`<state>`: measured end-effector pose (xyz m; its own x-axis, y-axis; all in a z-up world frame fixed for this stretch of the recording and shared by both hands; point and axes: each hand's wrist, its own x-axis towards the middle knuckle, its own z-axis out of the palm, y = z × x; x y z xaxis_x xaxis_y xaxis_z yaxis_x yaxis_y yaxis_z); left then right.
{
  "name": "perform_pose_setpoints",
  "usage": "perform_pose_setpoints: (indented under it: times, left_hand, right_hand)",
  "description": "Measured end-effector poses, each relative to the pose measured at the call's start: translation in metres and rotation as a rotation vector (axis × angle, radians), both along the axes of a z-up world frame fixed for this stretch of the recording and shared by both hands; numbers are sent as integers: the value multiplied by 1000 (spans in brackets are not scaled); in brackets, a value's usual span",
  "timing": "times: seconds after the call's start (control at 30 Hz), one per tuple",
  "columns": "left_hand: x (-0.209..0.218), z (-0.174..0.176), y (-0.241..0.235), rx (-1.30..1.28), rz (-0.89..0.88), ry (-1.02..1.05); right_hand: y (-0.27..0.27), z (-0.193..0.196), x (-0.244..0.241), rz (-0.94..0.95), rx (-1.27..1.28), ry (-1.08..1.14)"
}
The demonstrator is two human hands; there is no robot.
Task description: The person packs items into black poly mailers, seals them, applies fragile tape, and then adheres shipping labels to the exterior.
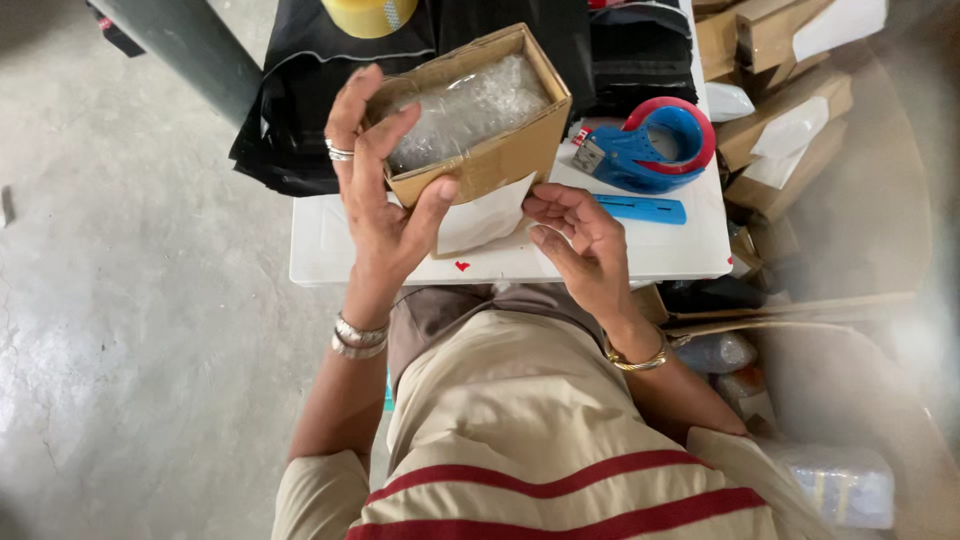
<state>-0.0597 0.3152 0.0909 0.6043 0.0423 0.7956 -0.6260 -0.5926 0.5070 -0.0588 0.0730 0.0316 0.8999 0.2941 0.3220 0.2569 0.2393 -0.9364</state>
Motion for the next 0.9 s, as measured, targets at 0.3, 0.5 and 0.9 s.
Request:
perform_pose_setpoints:
  times: [0.3, 0.5, 0.9]
  left_hand:
    - [4, -10, -3, -27, -16, -87]
    - [7, -10, -5, -40, -27, -103]
    - [11, -10, 2, -7, -41, -113]
  right_hand:
    - [19, -6, 2, -160, -141, -201]
    - [19, 4, -4, -328, -345, -395]
    - [8, -21, 8, 112, 62, 94]
